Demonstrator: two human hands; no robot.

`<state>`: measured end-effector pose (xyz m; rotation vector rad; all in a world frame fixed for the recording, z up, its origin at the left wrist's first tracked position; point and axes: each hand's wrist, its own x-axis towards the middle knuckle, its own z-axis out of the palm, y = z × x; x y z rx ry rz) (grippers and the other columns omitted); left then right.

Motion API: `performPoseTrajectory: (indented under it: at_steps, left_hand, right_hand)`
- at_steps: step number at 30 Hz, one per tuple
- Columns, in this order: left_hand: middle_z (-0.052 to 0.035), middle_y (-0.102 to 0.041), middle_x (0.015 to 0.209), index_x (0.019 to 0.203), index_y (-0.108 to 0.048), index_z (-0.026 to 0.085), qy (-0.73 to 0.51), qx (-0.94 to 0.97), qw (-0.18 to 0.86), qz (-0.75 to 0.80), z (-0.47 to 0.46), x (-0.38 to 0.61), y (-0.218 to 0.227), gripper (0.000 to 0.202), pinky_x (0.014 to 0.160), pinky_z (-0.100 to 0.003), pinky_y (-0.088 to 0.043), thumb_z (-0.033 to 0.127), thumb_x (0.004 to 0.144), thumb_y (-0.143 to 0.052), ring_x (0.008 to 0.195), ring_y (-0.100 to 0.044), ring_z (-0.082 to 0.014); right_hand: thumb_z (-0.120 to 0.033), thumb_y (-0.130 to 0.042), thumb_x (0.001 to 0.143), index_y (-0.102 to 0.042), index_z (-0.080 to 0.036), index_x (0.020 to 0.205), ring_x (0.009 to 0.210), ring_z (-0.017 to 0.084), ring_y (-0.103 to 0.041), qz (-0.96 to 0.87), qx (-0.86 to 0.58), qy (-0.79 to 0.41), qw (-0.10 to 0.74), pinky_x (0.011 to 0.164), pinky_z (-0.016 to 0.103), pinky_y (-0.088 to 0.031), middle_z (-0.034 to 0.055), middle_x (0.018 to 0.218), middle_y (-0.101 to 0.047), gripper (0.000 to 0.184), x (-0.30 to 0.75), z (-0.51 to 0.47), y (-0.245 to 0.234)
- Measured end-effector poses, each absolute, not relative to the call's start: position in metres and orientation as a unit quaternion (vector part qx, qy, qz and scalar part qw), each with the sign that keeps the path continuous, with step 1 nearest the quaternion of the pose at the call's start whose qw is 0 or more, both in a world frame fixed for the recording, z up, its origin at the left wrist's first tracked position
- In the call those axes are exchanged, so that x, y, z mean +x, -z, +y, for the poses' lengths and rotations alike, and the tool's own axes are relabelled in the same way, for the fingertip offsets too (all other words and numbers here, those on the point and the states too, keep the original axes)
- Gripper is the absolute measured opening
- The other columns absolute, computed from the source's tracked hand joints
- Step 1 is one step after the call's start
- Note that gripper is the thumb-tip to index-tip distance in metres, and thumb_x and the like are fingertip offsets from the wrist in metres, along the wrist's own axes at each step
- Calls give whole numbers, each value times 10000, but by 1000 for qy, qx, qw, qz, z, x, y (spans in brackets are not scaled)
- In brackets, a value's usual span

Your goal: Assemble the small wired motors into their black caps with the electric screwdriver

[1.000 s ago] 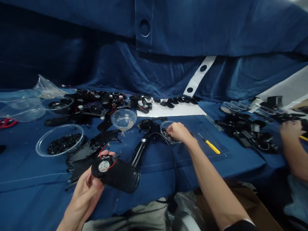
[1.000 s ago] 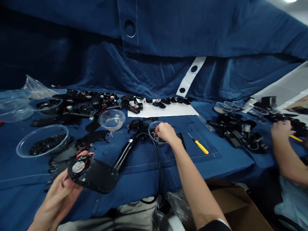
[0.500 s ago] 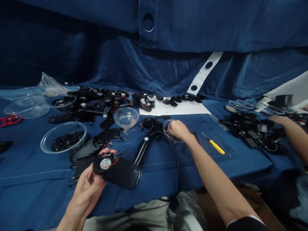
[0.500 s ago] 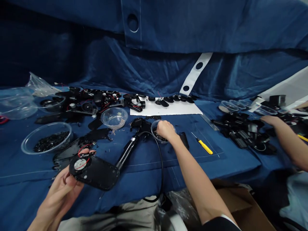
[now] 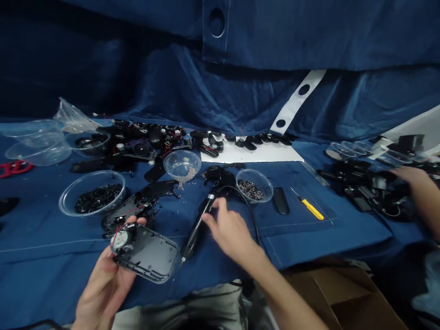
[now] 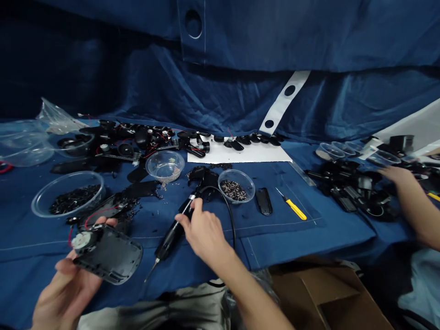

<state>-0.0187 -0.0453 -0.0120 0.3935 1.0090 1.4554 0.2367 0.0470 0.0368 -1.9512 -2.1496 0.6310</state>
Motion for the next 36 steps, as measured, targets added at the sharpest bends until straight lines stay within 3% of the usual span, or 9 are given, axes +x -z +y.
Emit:
performPoseTrajectory:
  at_steps: [3,8,11,16,19,22,27,30,36]
  left_hand:
    - [-28,-597,1554,1429,-651,298,-637,160,627,420,-52,-21,17,751,1146,-292,-507,587,761,-835,1579,-336,-291]
    - [-28,-540,1606,1424,-658,281,-641,178,627,406,-63,-25,18,686,1105,-261,-537,558,813,-799,1583,-320,-301]
    - [-27,-533,1612,1436,-648,294,-643,167,628,405,-66,-33,23,699,1124,-283,-526,573,812,-797,1588,-306,-303]
    - [-55,-546,1602,1464,-619,288,-653,152,628,396,-68,-48,39,826,1094,-315,-559,669,754,-801,1564,-364,-325]
    - [-29,-582,1570,1449,-627,321,-659,144,624,396,-68,-50,35,825,1111,-369,-559,689,733,-808,1548,-393,-341]
    - [8,-601,1550,1408,-657,333,-655,139,607,427,-67,-49,20,830,1140,-399,-546,732,694,-803,1551,-378,-364]
    - [13,-583,1567,1385,-674,331,-638,142,598,464,-71,-45,5,900,1167,-459,-527,742,604,-851,1549,-357,-412]
    - [27,-567,1583,1392,-667,354,-615,144,612,476,-73,-41,6,905,1123,-434,-569,749,599,-846,1548,-366,-406]
    - [14,-493,1642,1498,-571,302,-622,159,653,402,-68,-33,15,891,1095,-252,-551,640,718,-838,1540,-414,-293]
  right_hand:
    - [-603,-460,1015,-465,-96,1424,795,378,-755,-677,-682,-245,128,723,442,-508,173,844,-759,652,204,33,-14]
    - [-404,-704,839,-472,-252,1331,684,263,-706,-574,-662,-374,304,720,375,-513,-13,723,-697,565,201,30,14]
    - [-471,-680,833,-321,-229,1382,717,218,-715,-517,-653,-413,368,673,338,-556,4,854,-733,699,213,20,21]
    - [-483,-761,784,-474,-223,1312,674,168,-679,-352,-508,-588,522,598,277,-546,-14,816,-677,654,233,-7,-4]
    - [-424,-715,884,-415,-324,1341,553,154,-671,-350,-413,-639,546,526,277,-527,-36,844,-686,556,238,-23,-29]
    - [-430,-669,962,-426,-398,1343,556,152,-669,-426,-363,-587,585,527,293,-540,-37,876,-681,453,245,-30,-49]
    - [-405,-764,915,-630,-311,1120,672,95,-561,-330,-379,-414,759,736,281,-575,-55,813,-530,262,293,-18,-70]
    - [-186,-854,734,-645,-248,983,888,124,-636,-292,-438,-344,778,959,361,-565,-29,934,-591,331,334,-5,-66]
    - [-201,-915,605,-510,-263,1019,916,154,-710,-281,-512,-154,797,1186,541,-419,-58,961,-676,582,376,9,-29]
